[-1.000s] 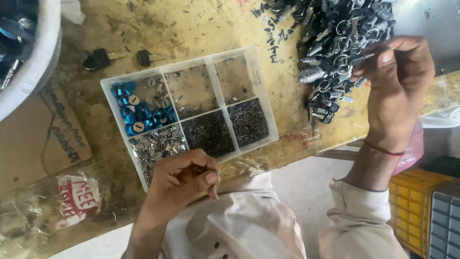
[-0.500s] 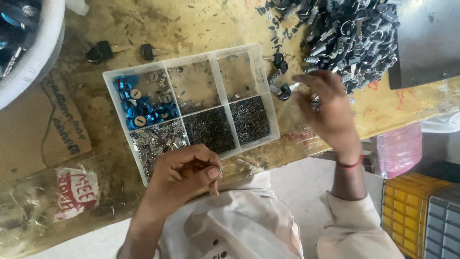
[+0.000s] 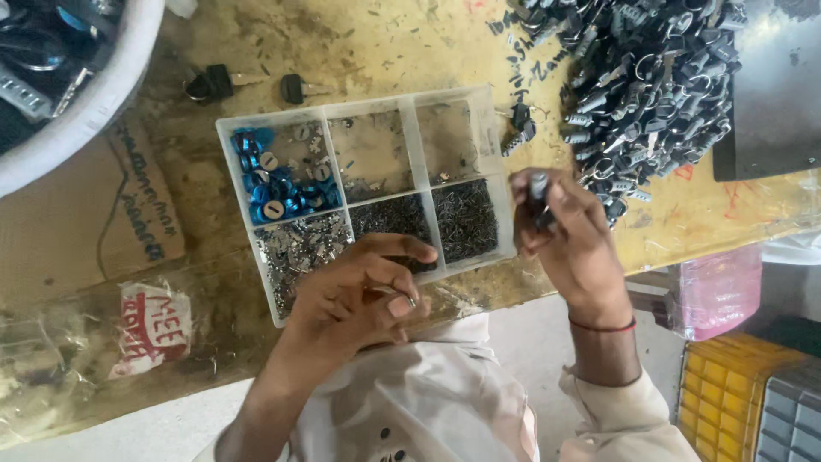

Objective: The person repeatedly assembles small key components by hand. They pick a blue plastic cap, a metal pin, and a metal key blank, then fit them together and place the assembled unit on the table. This cycle repeats throughout the clip.

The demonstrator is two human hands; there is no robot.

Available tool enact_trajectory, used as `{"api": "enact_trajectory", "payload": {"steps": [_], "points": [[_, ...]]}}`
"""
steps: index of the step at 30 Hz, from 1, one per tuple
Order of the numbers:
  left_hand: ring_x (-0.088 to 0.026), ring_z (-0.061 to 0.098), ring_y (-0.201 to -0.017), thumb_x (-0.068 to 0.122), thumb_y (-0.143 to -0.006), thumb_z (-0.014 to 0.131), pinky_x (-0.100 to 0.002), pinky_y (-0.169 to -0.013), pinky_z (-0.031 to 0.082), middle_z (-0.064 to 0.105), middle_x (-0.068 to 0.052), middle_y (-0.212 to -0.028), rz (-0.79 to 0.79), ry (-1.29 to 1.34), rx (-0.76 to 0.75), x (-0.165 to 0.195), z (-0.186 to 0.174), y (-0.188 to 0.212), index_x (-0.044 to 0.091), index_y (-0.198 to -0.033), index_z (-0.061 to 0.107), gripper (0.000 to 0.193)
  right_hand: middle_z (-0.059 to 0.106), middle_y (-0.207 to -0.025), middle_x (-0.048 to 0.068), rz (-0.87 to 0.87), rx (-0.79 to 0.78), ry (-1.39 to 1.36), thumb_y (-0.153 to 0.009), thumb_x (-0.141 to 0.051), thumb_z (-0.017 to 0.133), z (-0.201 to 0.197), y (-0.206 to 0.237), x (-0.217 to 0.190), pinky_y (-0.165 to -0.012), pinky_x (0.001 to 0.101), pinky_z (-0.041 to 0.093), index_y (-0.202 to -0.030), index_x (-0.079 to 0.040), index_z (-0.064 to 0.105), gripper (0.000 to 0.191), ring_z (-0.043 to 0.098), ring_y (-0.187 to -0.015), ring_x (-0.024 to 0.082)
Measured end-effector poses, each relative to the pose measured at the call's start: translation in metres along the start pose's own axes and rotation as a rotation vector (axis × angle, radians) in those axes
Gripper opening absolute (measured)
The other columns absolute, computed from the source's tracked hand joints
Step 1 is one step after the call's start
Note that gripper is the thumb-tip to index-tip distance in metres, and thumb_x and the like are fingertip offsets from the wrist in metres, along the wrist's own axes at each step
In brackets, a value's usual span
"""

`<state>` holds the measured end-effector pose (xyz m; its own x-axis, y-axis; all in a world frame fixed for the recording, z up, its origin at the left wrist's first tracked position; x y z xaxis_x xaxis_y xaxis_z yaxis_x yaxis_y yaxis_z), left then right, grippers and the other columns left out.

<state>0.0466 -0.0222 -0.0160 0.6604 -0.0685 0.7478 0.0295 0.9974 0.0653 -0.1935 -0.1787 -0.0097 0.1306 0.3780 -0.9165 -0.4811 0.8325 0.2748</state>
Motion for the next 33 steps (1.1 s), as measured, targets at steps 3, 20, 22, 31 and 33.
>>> {"api": "enact_trajectory", "payload": {"steps": [3,20,22,31,33], "points": [[-0.019,0.071,-0.109,0.004,-0.099,0.067,-0.028,-0.081,0.067,0.054,-0.018,-0.148,0.007,-0.084,0.017,0.007,0.007,0.001,-0.005,-0.110,0.069,0.014,0.067,-0.096,0.013,0.068,-0.121,0.411,-0.112,-0.020,0.051,0.029,0.020,-0.007,-0.060,0.0262,0.051,-0.145,0.004,0.059,0.042,0.061,-0.071,0.015],[-0.014,0.071,-0.093,0.003,-0.093,0.073,-0.026,-0.082,0.062,0.076,-0.014,-0.115,-0.049,-0.178,0.263,0.007,-0.005,0.003,-0.005,-0.103,0.076,0.013,0.067,-0.111,0.010,-0.069,-0.230,0.760,-0.105,-0.001,0.047,0.089,0.025,-0.021,-0.075,0.0297,0.055,-0.124,-0.002,0.054,0.021,0.066,-0.084,0.015],[-0.013,0.071,-0.091,0.002,-0.091,0.073,-0.026,-0.080,0.062,0.077,-0.014,-0.113,-0.044,-0.204,0.321,0.007,-0.008,0.004,-0.004,-0.100,0.077,0.011,0.065,-0.116,0.011,-0.153,-0.300,0.721,-0.100,-0.001,0.052,0.089,0.022,-0.023,-0.079,0.0298,0.055,-0.122,-0.001,0.052,0.021,0.065,-0.090,0.016],[-0.012,0.073,-0.087,0.003,-0.087,0.077,-0.025,-0.077,0.063,0.079,-0.012,-0.101,-0.199,-0.080,0.276,0.007,-0.001,0.006,-0.004,-0.109,0.076,0.023,0.071,-0.107,0.012,-0.495,-0.371,1.132,-0.087,-0.003,0.079,0.089,0.031,-0.010,-0.073,0.0359,0.057,-0.114,-0.004,0.057,0.035,0.074,-0.090,0.028],[-0.011,0.074,-0.087,0.003,-0.088,0.077,-0.024,-0.077,0.064,0.080,-0.011,-0.098,-0.192,-0.103,0.280,0.004,0.002,0.005,-0.005,-0.108,0.077,0.021,0.073,-0.102,0.011,-0.484,-0.378,1.194,-0.085,-0.003,0.079,0.087,0.034,-0.008,-0.066,0.0369,0.055,-0.112,-0.005,0.058,0.034,0.073,-0.078,0.027]]}}
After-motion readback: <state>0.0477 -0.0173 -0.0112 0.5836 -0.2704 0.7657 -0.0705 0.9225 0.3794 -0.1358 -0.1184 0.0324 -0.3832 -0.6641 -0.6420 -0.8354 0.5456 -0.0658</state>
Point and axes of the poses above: each hand's wrist, its own y-axis away from the middle knuckle, its own z-axis out of the palm, x = y × z, the point moved 2 cm from there along -y, towards the middle knuckle
